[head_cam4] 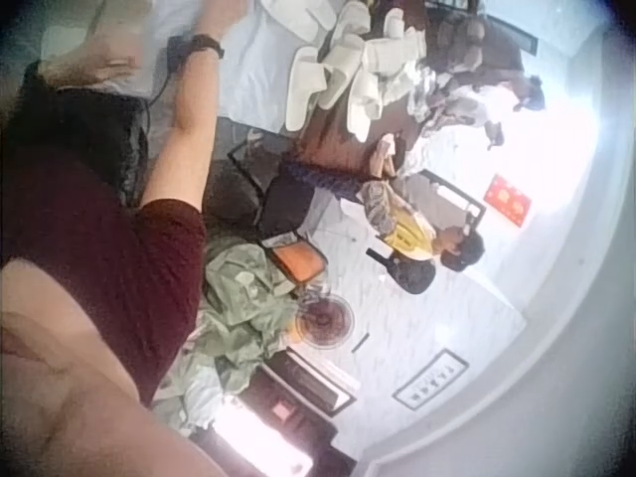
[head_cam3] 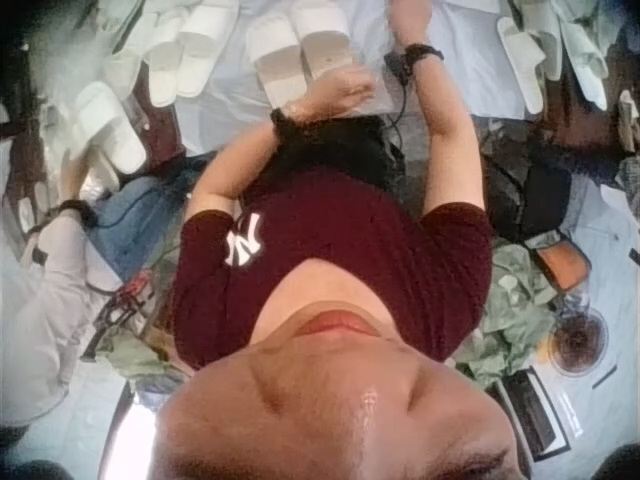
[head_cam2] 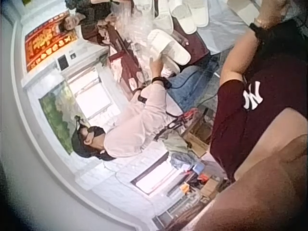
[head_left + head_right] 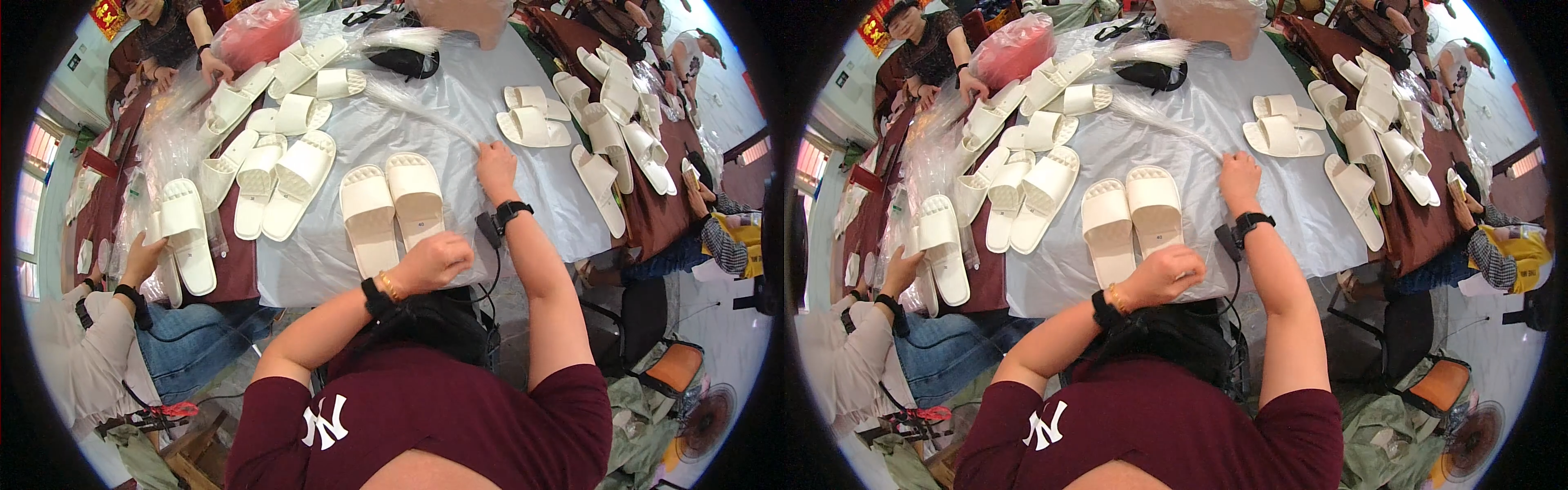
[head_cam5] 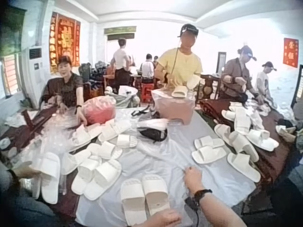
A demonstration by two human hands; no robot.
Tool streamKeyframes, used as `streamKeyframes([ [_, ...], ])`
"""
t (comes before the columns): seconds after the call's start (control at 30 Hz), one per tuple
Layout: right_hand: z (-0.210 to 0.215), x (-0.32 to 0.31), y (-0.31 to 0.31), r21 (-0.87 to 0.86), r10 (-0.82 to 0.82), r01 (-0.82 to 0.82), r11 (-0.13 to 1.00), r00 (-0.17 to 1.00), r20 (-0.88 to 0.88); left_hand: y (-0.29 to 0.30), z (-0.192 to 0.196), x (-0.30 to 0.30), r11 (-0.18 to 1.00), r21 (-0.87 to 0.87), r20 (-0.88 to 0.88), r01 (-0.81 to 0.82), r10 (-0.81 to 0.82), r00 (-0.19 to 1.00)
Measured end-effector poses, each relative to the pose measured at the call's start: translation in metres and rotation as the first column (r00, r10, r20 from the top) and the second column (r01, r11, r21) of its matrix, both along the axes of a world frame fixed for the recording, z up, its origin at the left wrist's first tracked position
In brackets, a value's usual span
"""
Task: Inspecting and assembling pairs of white plastic sandals at a manufacturing workshop table.
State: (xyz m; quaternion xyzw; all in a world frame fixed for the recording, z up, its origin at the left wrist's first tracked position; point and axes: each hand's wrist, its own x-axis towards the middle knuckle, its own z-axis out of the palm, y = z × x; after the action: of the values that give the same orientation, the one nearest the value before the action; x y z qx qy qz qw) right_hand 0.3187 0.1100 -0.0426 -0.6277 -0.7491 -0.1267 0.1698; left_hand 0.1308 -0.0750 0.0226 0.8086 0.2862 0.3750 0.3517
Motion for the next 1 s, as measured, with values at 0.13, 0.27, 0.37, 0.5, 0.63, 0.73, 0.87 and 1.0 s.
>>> streamKeyframes([
  [0.13,-0.006,0.014,0.021,0.05,-0.017,0.016,0.999,1.0,0.025,-0.029,0.027,-0.024,0.973,-0.165,0.083,0.164,-0.152,0.985],
  [0.27,-0.004,0.016,0.024,0.032,-0.043,0.041,0.999,0.998,0.043,-0.045,0.047,-0.06,0.852,-0.397,0.234,0.342,-0.266,0.935],
  [0.37,-0.003,0.016,0.024,0.032,-0.037,0.036,0.999,0.998,0.052,-0.057,0.056,-0.091,0.749,-0.506,0.356,0.429,-0.271,0.894],
  [0.5,0.0,0.022,0.022,0.036,-0.031,0.03,0.999,0.999,0.025,-0.067,0.063,-0.108,0.656,-0.715,0.365,0.24,0.058,0.929],
  [0.63,0.027,-0.003,0.002,0.307,-0.063,0.053,0.95,0.998,0.022,-0.055,0.033,-0.112,0.648,-0.762,0.36,-0.008,0.433,0.826],
  [0.73,0.054,-0.033,-0.039,0.088,0.223,-0.205,0.975,0.873,-0.434,-0.046,0.021,-0.117,0.571,-0.808,0.314,-0.144,0.624,0.715],
  [0.87,0.056,-0.075,-0.121,-0.337,0.0,-0.704,0.625,0.432,-0.902,-0.031,0.012,-0.109,0.477,-0.872,0.29,-0.112,0.687,0.666],
  [1.0,0.075,-0.109,-0.177,-0.437,-0.174,-0.814,0.383,0.4,-0.9,-0.024,0.0,-0.108,0.463,-0.882,0.308,-0.092,0.712,0.63],
])
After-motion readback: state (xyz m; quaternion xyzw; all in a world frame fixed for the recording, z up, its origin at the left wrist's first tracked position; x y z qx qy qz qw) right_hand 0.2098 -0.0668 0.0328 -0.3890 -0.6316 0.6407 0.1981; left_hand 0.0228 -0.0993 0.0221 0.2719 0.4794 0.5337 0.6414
